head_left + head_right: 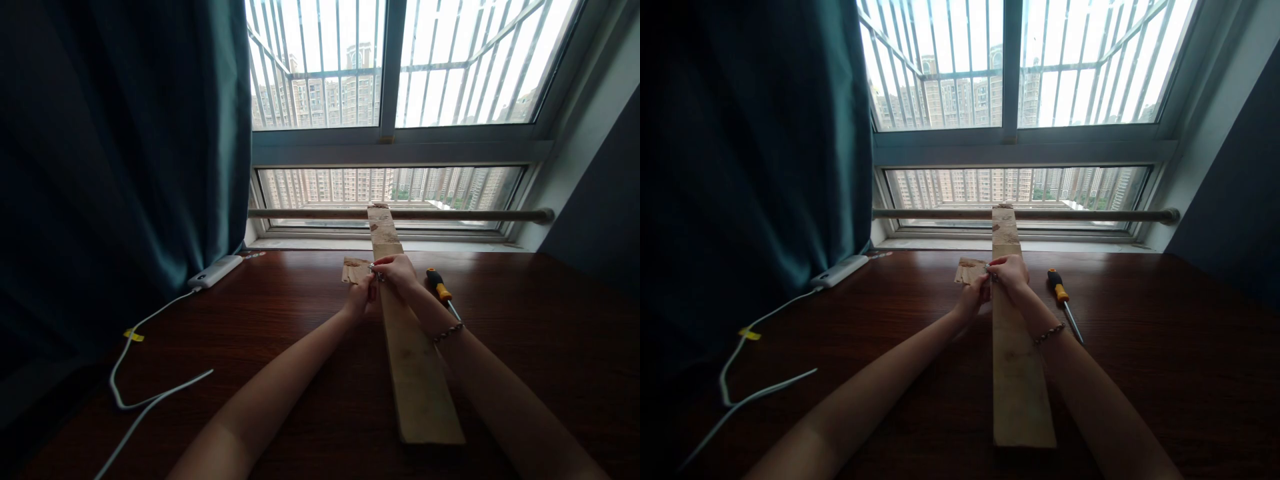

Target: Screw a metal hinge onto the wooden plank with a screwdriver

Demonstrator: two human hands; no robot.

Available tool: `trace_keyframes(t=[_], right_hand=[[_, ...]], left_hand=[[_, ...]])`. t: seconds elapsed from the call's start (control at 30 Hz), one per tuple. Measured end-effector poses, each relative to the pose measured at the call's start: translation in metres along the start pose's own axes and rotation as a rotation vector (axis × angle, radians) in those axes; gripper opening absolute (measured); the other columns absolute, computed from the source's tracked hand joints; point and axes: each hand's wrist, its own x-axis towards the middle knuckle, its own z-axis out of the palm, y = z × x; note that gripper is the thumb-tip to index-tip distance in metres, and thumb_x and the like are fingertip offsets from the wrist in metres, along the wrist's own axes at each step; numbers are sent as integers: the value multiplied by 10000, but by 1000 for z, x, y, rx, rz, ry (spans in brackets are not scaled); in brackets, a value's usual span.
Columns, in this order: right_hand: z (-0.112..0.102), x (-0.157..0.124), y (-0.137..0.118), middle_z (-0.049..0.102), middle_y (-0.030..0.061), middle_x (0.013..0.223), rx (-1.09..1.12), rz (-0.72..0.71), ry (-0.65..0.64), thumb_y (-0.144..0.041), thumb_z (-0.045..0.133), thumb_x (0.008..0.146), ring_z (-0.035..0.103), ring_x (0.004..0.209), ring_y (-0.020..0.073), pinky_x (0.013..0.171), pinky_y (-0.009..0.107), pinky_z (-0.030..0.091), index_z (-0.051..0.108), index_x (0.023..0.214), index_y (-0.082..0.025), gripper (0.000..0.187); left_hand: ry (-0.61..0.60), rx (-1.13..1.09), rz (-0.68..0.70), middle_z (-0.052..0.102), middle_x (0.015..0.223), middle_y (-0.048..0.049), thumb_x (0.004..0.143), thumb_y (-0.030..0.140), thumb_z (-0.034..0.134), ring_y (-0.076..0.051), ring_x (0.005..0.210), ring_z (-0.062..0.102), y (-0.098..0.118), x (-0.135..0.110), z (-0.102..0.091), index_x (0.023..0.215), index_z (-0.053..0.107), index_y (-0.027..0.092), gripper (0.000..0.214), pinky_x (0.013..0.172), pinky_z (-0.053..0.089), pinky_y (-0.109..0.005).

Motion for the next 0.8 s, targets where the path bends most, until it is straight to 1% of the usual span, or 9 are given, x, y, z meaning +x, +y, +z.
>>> trace_keyframes(t=[0.3, 0.43, 0.67, 0.8], right_hand=[[3, 0, 2, 680, 31, 635, -35, 13, 32, -315, 699, 572, 613, 601, 159, 520, 223, 416, 731, 727, -199, 196], [4, 1, 4, 679, 21, 652, -65, 35, 41, -358, 695, 564, 608, 616, 152, 521, 218, 398, 727, 742, -212, 233], [5, 0, 5, 677, 15, 666, -97, 52, 59, -400, 690, 571, 603, 622, 149, 516, 219, 382, 724, 762, -231, 258], [5, -2, 3, 678, 9, 673, -116, 72, 58, -410, 686, 579, 605, 626, 151, 520, 224, 378, 721, 763, -248, 247]], left_hand=[[-51, -76, -1, 350, 324, 40, 730, 295, 501, -59, 316, 314, 4, -5, 5, 410, 397, 172, 358, 402, 231, -232], [-42, -77, -11, 348, 310, 37, 738, 277, 486, -60, 305, 308, 5, -5, 6, 402, 397, 171, 363, 401, 225, -234], [-63, -109, -22, 353, 321, 42, 732, 287, 501, -55, 316, 313, 8, -9, 7, 420, 395, 169, 350, 407, 232, -227], [-65, -108, -4, 359, 323, 37, 728, 290, 512, -58, 322, 321, 8, -9, 7, 414, 401, 167, 355, 407, 237, -229]])
